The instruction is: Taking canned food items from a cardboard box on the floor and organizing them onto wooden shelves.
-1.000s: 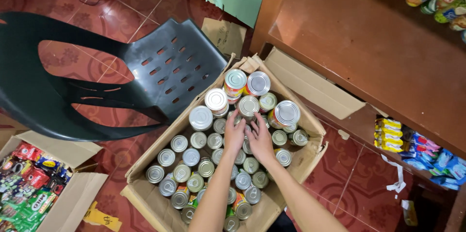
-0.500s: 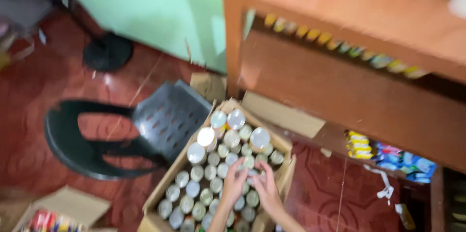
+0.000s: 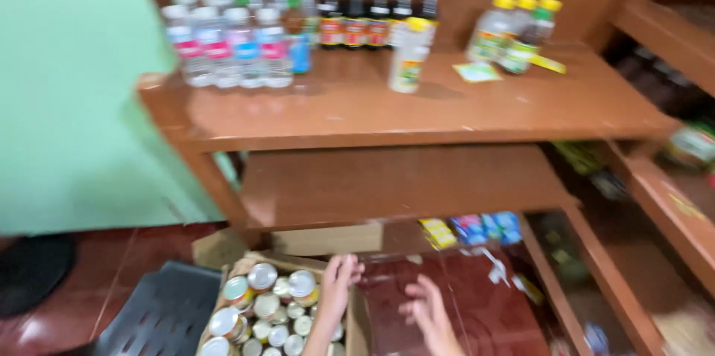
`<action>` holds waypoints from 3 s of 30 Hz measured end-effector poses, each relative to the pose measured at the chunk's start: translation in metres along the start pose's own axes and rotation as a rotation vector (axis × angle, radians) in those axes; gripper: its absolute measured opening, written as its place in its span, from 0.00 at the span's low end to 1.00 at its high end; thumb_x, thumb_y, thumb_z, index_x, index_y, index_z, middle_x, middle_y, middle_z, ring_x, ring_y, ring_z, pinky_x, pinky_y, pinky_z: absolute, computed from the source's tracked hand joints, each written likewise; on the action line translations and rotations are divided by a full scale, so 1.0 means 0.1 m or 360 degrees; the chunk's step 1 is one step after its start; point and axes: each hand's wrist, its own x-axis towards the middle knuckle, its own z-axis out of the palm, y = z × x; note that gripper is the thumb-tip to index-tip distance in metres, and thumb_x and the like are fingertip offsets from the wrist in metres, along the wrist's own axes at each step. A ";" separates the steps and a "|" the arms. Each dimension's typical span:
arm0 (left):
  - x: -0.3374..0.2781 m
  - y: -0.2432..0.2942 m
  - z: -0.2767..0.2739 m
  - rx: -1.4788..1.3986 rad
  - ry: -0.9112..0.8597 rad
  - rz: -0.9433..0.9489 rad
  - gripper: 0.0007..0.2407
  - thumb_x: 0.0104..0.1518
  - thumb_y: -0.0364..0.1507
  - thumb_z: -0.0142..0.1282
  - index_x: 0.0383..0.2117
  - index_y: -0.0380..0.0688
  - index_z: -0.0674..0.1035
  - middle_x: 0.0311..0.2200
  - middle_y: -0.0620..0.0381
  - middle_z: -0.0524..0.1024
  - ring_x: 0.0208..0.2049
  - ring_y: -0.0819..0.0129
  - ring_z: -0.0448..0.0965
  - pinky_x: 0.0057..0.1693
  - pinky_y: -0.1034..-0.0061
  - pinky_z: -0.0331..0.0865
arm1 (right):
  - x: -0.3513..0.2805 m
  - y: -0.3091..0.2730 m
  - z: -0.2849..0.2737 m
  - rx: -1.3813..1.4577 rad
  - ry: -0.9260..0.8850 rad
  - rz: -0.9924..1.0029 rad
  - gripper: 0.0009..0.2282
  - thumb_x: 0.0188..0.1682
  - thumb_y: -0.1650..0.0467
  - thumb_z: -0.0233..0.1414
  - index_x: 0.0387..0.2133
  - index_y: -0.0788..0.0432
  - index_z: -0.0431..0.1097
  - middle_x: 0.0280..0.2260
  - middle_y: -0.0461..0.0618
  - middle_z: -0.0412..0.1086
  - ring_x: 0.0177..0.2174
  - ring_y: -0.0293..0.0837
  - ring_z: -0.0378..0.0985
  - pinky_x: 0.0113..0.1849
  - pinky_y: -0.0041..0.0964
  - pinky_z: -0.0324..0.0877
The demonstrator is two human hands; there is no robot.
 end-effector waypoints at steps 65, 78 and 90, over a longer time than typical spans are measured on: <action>-0.62 -0.25 9.37 -0.0228 -0.1868 0.0475 0.34 0.60 0.32 0.59 0.69 0.36 0.52 0.57 0.38 0.71 0.57 0.59 0.75 0.61 0.66 0.69 | -1.05 -4.19 -5.14 -0.2109 0.2390 -0.0592 0.24 0.47 0.73 0.57 0.58 0.63 0.62 0.56 0.67 0.60 0.52 0.64 0.69 0.50 0.51 0.69; -0.33 -0.33 8.18 -0.0216 -0.1900 -0.0147 0.21 0.58 0.34 0.60 0.56 0.37 0.75 0.42 0.56 0.79 0.39 0.72 0.77 0.42 0.77 0.71 | -0.85 -3.88 -5.51 -0.2570 0.2550 -0.0260 0.19 0.36 0.76 0.60 0.42 0.59 0.65 0.60 0.59 0.61 0.54 0.60 0.64 0.48 0.54 0.62; -0.18 -0.55 7.26 -0.0533 -0.1712 -0.0452 0.16 0.65 0.36 0.49 0.53 0.41 0.68 0.48 0.48 0.76 0.47 0.56 0.81 0.55 0.55 0.75 | -0.59 -3.45 -5.08 -0.0432 0.1962 -0.1190 0.28 0.45 0.75 0.61 0.56 0.60 0.52 0.52 0.53 0.62 0.50 0.41 0.69 0.49 0.38 0.68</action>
